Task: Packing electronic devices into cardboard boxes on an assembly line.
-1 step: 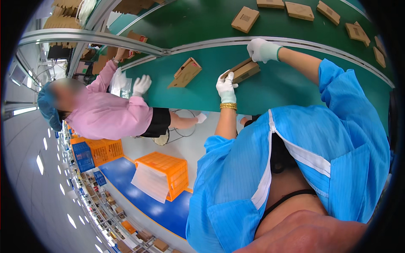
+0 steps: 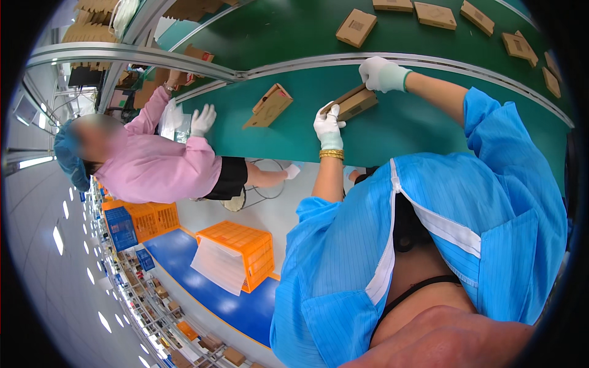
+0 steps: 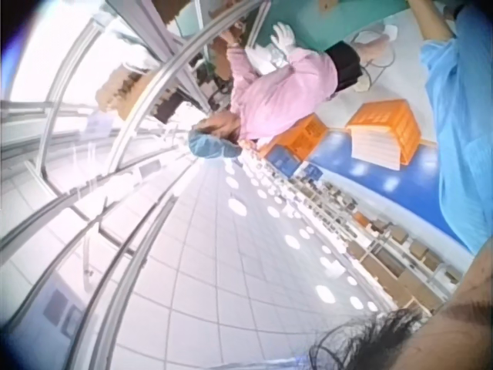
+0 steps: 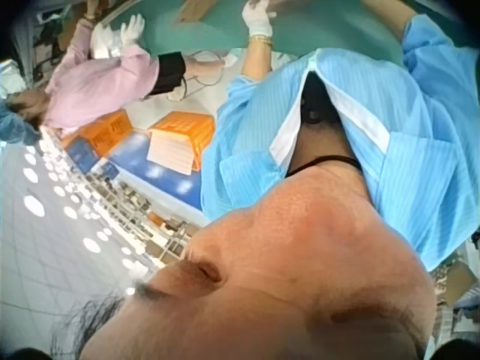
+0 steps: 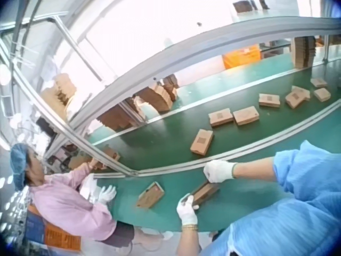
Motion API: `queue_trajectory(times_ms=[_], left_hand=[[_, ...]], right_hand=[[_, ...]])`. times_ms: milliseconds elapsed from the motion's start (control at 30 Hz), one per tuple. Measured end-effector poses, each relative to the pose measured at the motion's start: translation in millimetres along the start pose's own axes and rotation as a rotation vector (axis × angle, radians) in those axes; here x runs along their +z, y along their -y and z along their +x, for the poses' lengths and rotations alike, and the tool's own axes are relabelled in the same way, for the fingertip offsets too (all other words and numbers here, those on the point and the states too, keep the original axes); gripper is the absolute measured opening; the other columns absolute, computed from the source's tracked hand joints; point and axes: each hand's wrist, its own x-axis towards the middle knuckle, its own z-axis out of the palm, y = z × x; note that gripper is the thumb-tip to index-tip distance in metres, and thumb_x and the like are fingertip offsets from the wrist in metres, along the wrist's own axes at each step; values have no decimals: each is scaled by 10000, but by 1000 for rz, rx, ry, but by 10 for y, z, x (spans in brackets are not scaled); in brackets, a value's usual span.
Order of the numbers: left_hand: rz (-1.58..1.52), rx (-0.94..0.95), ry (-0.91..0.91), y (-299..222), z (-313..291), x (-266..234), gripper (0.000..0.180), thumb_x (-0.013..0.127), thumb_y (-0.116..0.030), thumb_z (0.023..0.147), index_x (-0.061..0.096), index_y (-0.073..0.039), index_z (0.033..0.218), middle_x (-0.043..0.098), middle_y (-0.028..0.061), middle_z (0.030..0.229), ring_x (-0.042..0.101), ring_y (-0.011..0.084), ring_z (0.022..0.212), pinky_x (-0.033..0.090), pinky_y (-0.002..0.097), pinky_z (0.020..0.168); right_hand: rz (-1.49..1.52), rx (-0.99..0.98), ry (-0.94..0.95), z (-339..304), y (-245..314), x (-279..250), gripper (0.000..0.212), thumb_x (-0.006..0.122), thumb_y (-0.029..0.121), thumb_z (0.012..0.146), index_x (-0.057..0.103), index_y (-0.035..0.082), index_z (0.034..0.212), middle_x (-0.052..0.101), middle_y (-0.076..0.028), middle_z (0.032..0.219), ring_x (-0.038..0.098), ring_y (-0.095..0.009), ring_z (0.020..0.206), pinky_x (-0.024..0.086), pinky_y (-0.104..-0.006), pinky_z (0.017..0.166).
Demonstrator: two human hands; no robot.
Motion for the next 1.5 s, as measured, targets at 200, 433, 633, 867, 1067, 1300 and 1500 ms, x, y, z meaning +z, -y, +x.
queue_trajectory(times_ms=[200,433,633,867,1067,1300,1500], left_hand=[[4,-12,11,-40,-11,-23,244,701,-148,847,633,-39,1055,629,84,1064,625,146,845,541,221,505],[1019,519,169,-681,95,-315,161,694,-242,757,731,-117,851,666,109,828,634,283,804,502,379,765],[1207,352,317,-930,213,-213,172,656,-198,783,726,-87,894,696,120,819,661,256,782,514,346,755],[1075,136,338,-791,395,-244,156,625,-180,808,722,-82,881,687,155,854,657,315,814,518,374,770],[1104,428,320,-708,118,-214,163,611,-159,816,688,-54,915,675,163,833,649,330,811,516,396,756],[1122,722,232,-372,-92,-222,474,706,-169,745,543,-57,1176,565,143,1002,557,343,956,482,443,806],[1198,936,244,-495,23,-177,359,762,-164,646,605,-82,958,574,110,906,542,313,902,478,420,773]], right_hand=[[-176,-176,-377,-214,-130,507,67,551,74,811,577,47,867,620,-156,843,622,-356,841,507,-444,740],[-44,-76,-259,-130,-81,274,133,527,28,797,631,50,877,643,-158,898,623,-353,870,512,-430,759],[-72,23,-115,-16,20,57,110,581,15,726,652,46,803,648,-149,835,631,-323,824,510,-402,726],[-60,-1,-123,-54,87,17,133,557,16,752,675,0,811,654,-197,867,641,-357,800,528,-428,714],[-27,-31,-145,-75,-117,171,121,552,31,768,652,14,835,643,-177,854,629,-348,830,516,-428,725],[165,-325,-522,-277,-367,558,237,691,135,742,604,55,948,604,-102,865,579,-321,950,485,-417,838],[-138,-429,-359,-150,-479,348,285,716,108,679,581,93,930,582,-84,961,541,-258,933,480,-363,787]])
